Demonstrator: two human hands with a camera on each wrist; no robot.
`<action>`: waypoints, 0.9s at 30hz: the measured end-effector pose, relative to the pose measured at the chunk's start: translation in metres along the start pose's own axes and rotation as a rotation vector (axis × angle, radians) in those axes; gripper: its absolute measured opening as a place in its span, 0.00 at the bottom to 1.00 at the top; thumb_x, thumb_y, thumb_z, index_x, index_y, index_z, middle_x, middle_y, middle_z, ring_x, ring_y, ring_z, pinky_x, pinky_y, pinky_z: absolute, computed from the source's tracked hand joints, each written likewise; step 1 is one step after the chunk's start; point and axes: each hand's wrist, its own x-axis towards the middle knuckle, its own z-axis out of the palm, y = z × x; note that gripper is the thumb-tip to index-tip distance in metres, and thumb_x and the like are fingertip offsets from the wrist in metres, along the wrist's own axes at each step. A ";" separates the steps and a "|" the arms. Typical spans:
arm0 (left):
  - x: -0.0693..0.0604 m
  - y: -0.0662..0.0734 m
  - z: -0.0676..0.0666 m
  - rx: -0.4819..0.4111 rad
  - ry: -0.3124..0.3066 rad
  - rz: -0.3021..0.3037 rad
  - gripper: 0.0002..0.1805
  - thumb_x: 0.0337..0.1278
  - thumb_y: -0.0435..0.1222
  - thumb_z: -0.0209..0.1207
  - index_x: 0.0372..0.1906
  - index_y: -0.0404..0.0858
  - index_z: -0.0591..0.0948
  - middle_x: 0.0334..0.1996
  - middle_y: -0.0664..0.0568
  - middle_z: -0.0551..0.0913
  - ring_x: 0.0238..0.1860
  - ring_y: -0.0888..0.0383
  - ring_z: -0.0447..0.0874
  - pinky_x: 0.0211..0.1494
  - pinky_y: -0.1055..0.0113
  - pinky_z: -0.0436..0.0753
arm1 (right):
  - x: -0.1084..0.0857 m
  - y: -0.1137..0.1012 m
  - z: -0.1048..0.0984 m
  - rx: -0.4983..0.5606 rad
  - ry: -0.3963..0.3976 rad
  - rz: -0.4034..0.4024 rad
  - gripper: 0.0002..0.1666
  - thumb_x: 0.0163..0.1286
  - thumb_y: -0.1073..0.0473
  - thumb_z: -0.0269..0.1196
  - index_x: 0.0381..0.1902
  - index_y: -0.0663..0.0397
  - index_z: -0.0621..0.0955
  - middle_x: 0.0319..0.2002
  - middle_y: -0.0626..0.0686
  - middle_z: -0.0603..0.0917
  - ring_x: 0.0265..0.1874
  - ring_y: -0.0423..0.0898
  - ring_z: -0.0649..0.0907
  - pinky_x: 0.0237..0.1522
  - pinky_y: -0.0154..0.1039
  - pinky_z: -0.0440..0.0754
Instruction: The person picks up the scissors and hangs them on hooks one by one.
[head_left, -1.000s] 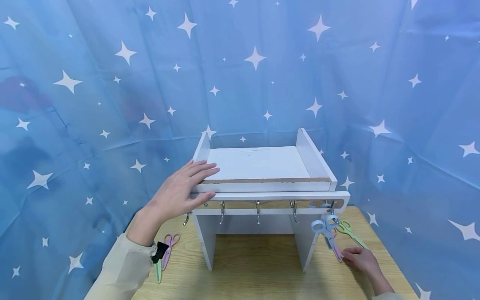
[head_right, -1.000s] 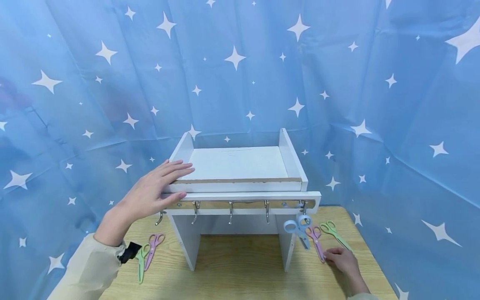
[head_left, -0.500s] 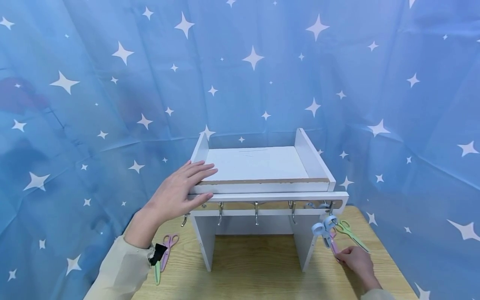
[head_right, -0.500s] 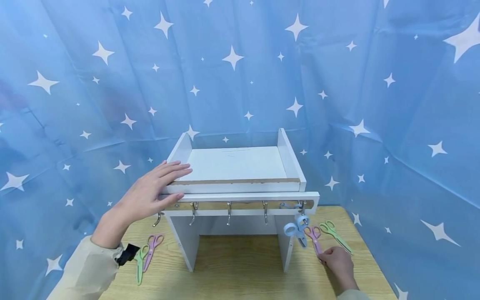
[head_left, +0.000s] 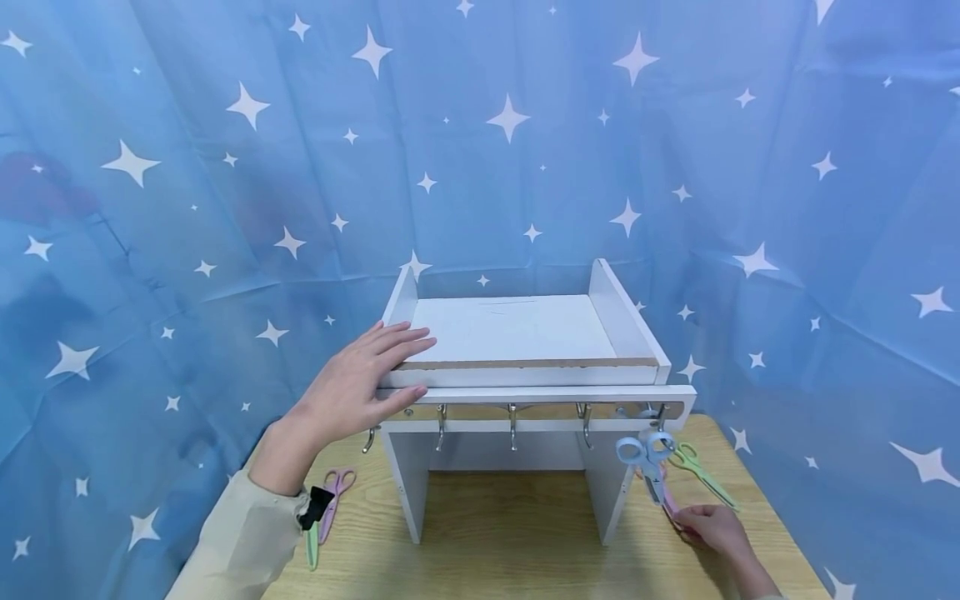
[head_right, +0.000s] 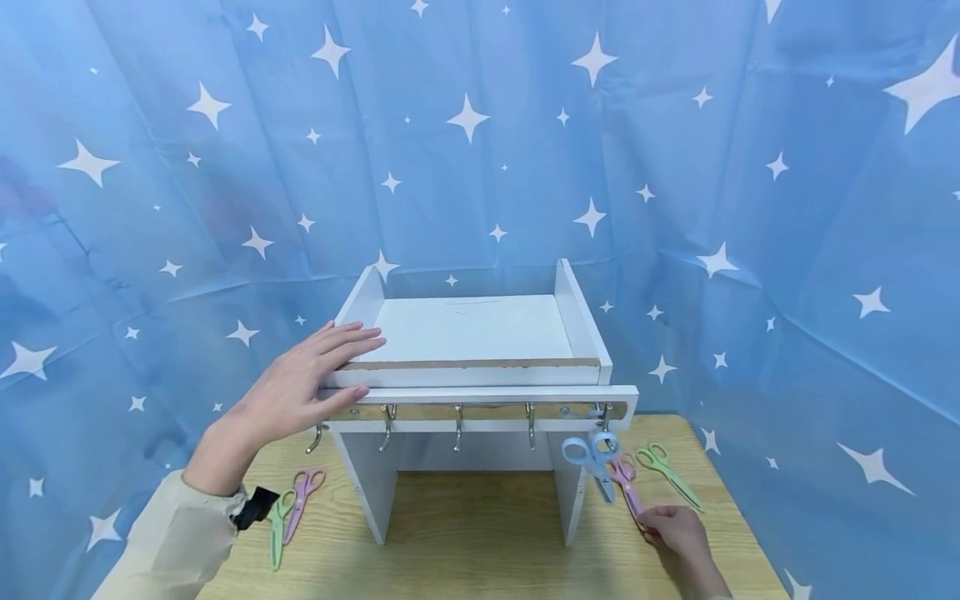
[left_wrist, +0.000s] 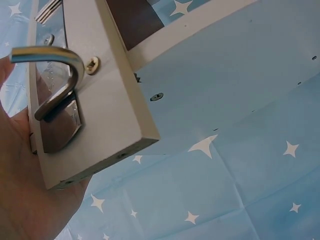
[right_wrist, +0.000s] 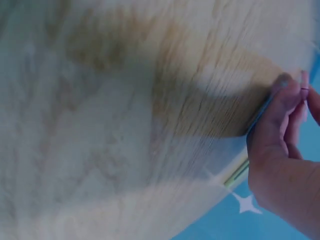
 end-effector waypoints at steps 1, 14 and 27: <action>0.000 0.000 0.000 -0.001 0.000 0.000 0.33 0.65 0.52 0.59 0.73 0.50 0.70 0.72 0.53 0.71 0.76 0.51 0.63 0.84 0.53 0.55 | -0.001 0.001 -0.002 0.052 -0.018 0.011 0.17 0.64 0.64 0.65 0.40 0.79 0.83 0.23 0.45 0.85 0.23 0.34 0.83 0.28 0.27 0.86; 0.000 0.000 0.001 -0.010 0.004 0.000 0.33 0.64 0.52 0.60 0.73 0.50 0.70 0.72 0.53 0.71 0.76 0.51 0.63 0.84 0.53 0.55 | -0.029 -0.032 -0.036 0.473 -0.082 0.021 0.12 0.72 0.64 0.60 0.29 0.45 0.85 0.26 0.43 0.86 0.28 0.32 0.86 0.36 0.25 0.88; -0.001 -0.001 0.001 -0.004 -0.003 -0.001 0.34 0.64 0.53 0.59 0.73 0.50 0.70 0.73 0.53 0.69 0.77 0.51 0.61 0.84 0.54 0.54 | -0.084 -0.104 -0.063 0.889 -0.085 -0.093 0.14 0.71 0.67 0.62 0.29 0.45 0.88 0.30 0.44 0.87 0.32 0.36 0.88 0.42 0.29 0.89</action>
